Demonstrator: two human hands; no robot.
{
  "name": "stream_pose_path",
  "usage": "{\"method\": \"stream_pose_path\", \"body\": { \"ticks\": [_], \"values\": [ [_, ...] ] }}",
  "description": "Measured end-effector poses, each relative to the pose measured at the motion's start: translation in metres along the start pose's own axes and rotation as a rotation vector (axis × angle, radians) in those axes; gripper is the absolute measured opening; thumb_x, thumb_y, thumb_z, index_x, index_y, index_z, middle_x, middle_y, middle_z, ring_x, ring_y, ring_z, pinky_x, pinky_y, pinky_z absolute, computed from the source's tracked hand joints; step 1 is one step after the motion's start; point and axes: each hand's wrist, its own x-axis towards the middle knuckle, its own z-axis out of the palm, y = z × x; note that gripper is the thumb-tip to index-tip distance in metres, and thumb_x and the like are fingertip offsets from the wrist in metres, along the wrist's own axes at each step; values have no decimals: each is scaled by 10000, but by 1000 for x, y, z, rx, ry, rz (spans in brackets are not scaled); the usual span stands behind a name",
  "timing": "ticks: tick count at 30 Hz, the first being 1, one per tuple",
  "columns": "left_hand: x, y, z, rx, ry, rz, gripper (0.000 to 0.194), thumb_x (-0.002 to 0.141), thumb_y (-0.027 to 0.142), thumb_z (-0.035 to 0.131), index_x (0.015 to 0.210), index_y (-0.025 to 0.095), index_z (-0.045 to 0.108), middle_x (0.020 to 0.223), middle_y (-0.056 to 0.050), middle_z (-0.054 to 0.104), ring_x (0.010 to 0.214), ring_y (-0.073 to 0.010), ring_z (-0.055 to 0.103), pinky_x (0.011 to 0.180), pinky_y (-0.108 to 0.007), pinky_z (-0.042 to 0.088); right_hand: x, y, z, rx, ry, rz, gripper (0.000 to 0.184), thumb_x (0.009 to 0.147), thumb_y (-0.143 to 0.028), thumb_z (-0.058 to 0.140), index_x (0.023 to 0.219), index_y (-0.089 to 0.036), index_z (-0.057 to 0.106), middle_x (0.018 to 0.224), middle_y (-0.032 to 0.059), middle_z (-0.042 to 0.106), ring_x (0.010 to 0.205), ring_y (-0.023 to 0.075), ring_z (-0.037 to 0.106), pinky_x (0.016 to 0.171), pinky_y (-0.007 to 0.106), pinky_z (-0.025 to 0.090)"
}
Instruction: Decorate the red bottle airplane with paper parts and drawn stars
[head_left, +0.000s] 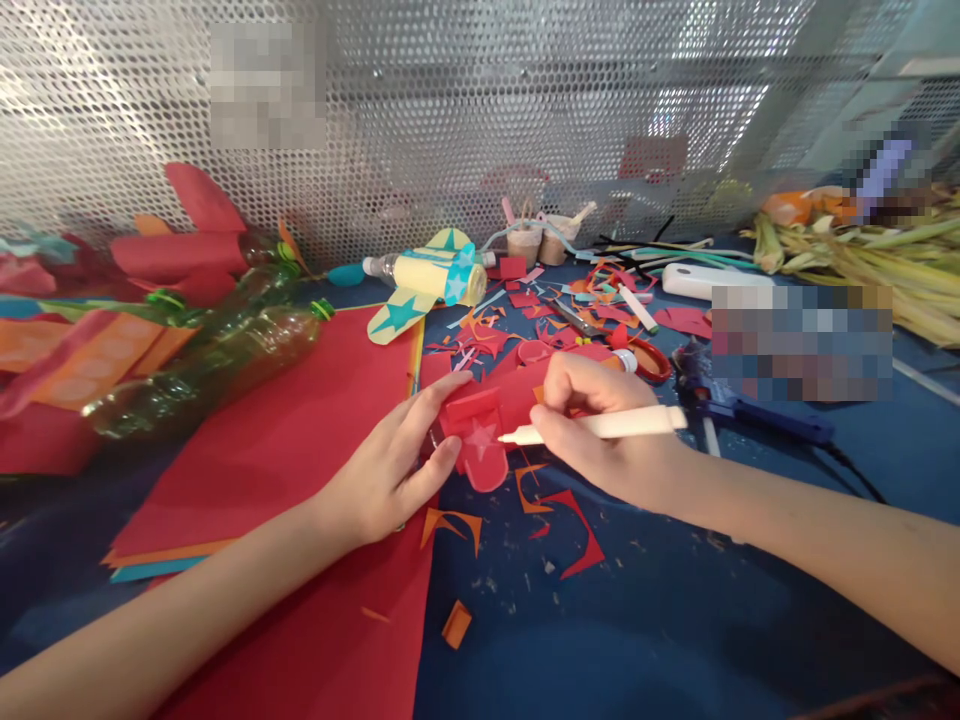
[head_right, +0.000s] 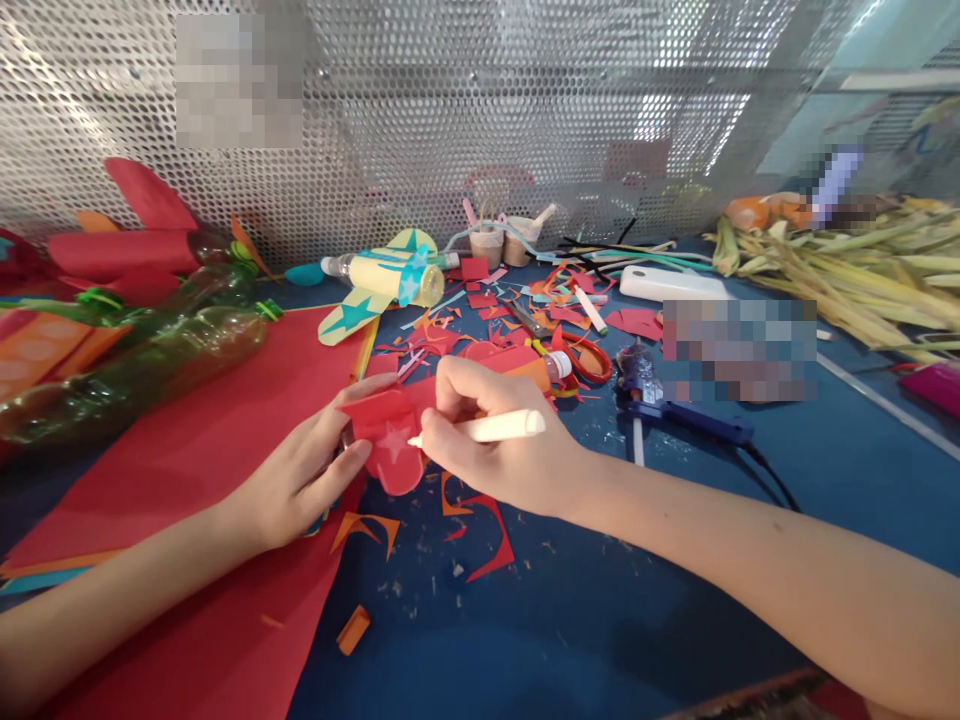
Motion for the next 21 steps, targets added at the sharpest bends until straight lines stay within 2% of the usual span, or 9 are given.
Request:
{"method": "stream_pose_path", "body": {
  "ticks": [6,12,21],
  "values": [
    [0,-1,1,16,-6,-1,510,972,403,314,1432,190,258,1368,-134,491,1137,-272,543,897,-377,475,1,3,2,-12,-58,8,273,857,-164,547,678,-216,348,537,-96,390,438,49,313,391,186,212],
    [1,-2,1,43,12,5,513,970,411,311,1426,178,279,1141,-108,607,987,-250,594,809,-350,498,1,3,2,-29,-29,-29,277,847,-138,542,667,-211,344,529,-102,358,438,43,295,392,172,218],
    [-1,-3,2,28,18,28,498,975,387,315,1430,188,271,1318,-127,525,1021,-238,585,843,-345,487,2,3,2,-41,-38,-45,280,851,-131,533,667,-210,339,534,-105,340,442,39,282,389,162,217]
  ]
}}
